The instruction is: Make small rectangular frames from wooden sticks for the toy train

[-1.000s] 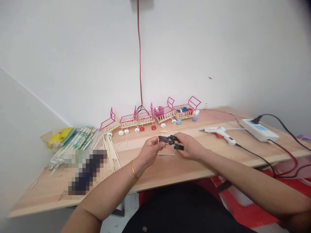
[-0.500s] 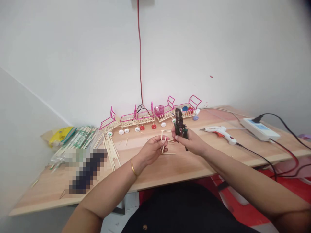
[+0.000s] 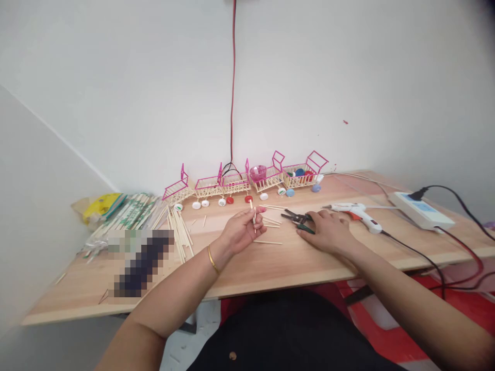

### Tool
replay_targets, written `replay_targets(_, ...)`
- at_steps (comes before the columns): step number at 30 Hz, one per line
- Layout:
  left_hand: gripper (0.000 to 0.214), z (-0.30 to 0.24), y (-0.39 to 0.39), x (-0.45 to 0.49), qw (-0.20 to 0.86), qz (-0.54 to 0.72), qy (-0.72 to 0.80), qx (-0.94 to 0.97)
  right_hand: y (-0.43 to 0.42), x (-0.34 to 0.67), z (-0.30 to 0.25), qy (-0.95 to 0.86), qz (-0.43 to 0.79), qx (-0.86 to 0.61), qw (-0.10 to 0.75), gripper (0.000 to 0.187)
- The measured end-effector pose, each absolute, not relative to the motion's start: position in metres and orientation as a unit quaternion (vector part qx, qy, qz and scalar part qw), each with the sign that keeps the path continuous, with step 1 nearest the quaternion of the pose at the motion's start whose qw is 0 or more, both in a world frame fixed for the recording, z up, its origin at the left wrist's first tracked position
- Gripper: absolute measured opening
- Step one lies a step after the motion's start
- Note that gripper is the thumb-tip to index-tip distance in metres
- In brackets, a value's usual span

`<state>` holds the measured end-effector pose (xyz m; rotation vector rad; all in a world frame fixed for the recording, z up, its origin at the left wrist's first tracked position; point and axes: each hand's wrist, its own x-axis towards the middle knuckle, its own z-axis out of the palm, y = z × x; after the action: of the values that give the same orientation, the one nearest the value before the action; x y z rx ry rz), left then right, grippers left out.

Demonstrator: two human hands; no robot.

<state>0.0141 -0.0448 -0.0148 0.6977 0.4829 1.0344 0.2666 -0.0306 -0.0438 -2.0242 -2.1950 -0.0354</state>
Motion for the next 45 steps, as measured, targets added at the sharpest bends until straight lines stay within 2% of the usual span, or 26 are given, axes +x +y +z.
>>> replay_targets(4,0.011,-0.017,-0.044,0.017,0.760,0.507,0.234,0.332,-0.032,0.269,-0.049,-0.731,-0.006,-0.666,0.145,0.068)
replay_targets(7,0.010,-0.018,-0.044,0.020,0.718,0.538,0.265,0.352,-0.034,0.259,-0.034,-0.760,0.040,-0.585,0.279,0.053)
replay_targets(9,0.012,-0.018,-0.045,0.022,0.699,0.544,0.271,0.377,-0.035,0.246,-0.021,-0.782,0.145,-0.493,0.352,0.038)
replay_targets(10,0.014,-0.017,-0.045,0.023,0.694,0.542,0.266,0.392,-0.035,0.237,-0.015,-0.783,0.209,-0.462,0.360,0.036)
replay_targets(13,0.020,-0.018,-0.047,0.027,0.690,0.530,0.237,0.432,-0.035,0.208,-0.006,-0.765,0.390,-0.373,0.351,0.036)
replay_targets(16,0.026,-0.022,-0.046,0.027,0.676,0.516,0.232,0.472,-0.031,0.186,-0.006,-0.749,0.437,-0.351,0.353,0.035)
replay_targets(22,0.022,-0.023,-0.039,0.013,0.517,0.505,0.326,0.610,-0.024,0.183,-0.010,-0.761,0.419,-0.378,0.321,0.018)
replay_targets(29,0.008,-0.021,-0.039,0.013,0.395,0.465,0.397,0.686,-0.026,0.189,-0.033,-0.791,0.352,-0.418,0.275,0.026)
replay_targets(45,0.009,-0.032,-0.038,0.018,0.337,0.402,0.404,0.749,-0.031,0.191,-0.043,-0.815,0.296,-0.418,0.271,0.027)
